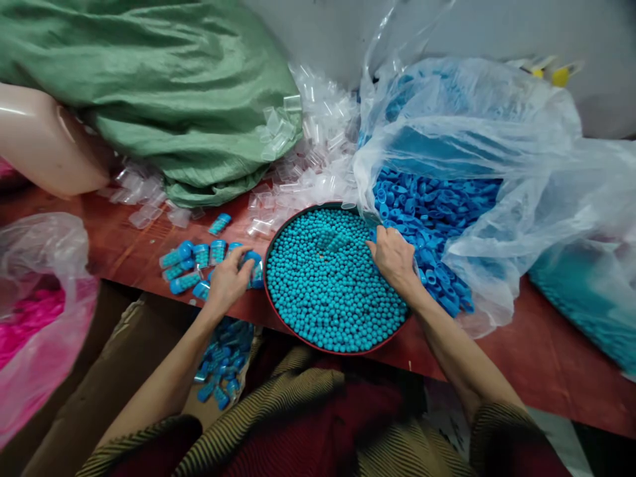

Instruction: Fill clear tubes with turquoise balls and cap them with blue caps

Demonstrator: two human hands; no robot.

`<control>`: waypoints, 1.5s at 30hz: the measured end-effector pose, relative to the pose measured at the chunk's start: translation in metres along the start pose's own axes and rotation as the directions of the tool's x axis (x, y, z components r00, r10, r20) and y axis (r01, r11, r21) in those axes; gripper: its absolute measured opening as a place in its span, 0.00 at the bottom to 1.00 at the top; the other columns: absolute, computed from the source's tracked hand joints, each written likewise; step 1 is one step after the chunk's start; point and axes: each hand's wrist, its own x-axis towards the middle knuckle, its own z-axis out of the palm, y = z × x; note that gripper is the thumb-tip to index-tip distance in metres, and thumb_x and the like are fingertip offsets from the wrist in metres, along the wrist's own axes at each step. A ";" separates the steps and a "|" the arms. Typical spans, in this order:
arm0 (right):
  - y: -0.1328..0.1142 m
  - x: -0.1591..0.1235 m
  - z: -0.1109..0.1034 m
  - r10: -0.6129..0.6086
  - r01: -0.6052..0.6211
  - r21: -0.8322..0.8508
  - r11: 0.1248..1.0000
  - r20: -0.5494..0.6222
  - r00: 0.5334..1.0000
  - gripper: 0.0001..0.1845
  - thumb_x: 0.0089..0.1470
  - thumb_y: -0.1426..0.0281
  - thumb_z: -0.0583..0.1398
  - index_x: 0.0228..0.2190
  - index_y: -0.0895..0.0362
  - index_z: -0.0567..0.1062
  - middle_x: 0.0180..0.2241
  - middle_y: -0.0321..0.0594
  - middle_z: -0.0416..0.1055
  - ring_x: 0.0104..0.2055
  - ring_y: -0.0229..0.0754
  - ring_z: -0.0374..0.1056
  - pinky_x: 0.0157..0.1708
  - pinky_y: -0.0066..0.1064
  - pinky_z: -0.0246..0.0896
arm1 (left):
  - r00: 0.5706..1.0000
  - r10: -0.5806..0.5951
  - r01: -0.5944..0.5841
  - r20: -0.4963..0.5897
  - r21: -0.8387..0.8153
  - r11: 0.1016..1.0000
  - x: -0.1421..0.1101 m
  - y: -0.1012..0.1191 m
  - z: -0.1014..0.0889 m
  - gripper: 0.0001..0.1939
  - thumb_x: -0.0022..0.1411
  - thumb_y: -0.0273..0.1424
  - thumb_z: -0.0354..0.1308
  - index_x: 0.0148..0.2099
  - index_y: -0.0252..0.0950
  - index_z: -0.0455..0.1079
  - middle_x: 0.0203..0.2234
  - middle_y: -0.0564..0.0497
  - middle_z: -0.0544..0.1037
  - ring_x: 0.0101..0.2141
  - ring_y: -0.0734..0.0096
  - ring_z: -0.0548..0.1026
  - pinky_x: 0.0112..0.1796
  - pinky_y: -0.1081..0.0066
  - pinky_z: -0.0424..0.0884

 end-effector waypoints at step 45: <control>-0.017 0.007 0.005 -0.392 0.236 0.768 0.596 0.021 0.920 0.19 0.59 0.66 0.48 0.40 0.57 0.76 0.38 0.42 0.77 0.39 0.43 0.71 0.41 0.33 0.64 | 0.846 0.280 0.126 0.454 -0.679 0.723 0.022 0.103 0.101 0.19 0.56 0.30 0.53 0.51 0.36 0.59 0.28 0.55 0.69 0.17 0.82 0.64 0.16 0.80 0.60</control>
